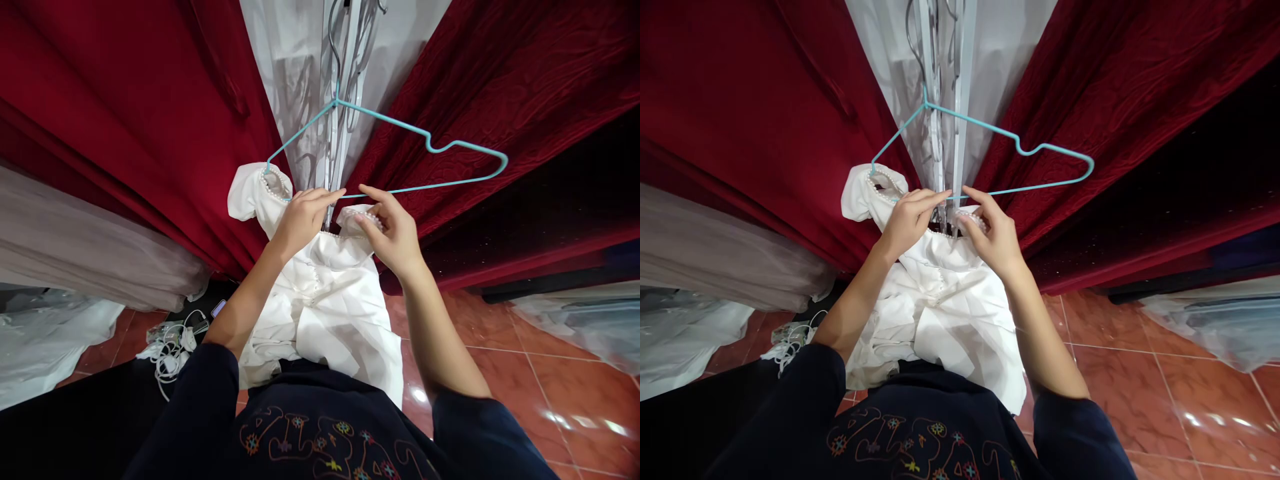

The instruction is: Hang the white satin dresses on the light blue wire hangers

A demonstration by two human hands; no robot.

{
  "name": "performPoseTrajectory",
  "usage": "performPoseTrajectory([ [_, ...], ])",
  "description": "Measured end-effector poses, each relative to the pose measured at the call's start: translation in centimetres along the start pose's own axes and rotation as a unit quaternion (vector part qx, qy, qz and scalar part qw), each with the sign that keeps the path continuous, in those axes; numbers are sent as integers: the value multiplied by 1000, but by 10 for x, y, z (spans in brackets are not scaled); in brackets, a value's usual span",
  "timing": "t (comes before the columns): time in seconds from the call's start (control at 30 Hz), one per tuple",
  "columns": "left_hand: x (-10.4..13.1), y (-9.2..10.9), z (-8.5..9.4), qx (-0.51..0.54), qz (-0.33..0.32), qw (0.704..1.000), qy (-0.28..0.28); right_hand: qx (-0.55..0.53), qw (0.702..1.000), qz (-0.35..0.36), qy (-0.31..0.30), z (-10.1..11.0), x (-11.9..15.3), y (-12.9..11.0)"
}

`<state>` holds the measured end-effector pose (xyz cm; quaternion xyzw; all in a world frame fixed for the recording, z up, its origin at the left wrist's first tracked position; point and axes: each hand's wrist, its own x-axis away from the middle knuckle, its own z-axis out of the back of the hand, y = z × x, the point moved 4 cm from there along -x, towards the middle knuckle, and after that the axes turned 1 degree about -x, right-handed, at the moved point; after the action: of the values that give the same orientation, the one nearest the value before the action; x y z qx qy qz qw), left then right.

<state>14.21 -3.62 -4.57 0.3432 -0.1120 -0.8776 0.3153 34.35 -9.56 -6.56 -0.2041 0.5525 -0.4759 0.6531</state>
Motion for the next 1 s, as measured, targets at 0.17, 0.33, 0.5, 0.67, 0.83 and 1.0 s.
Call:
performPoseTrajectory([
  [0.17, 2, 0, 15, -40, 10, 999, -17, 45, 980, -17, 192, 60, 10, 14],
  [0.33, 4, 16, 21, -34, 3, 999, -26, 98, 944, 62, 308, 104, -18, 9],
  [0.5, 7, 20, 25, -38, 21, 999, -29, 122, 924, 141, 333, 109, -47, -9],
  [0.67, 6, 18, 29, -44, 25, 998, -46, 157, 950, 145, 230, 86, -81, -31],
  [0.83, 9, 16, 31, -53, 25, 997, -44, 66, 988, 64, 123, 61, -106, -40],
  [1.0, 14, 10, 33, -37, 5, 999, -16, 10, 961, 155, 230, 42, -74, -44],
])
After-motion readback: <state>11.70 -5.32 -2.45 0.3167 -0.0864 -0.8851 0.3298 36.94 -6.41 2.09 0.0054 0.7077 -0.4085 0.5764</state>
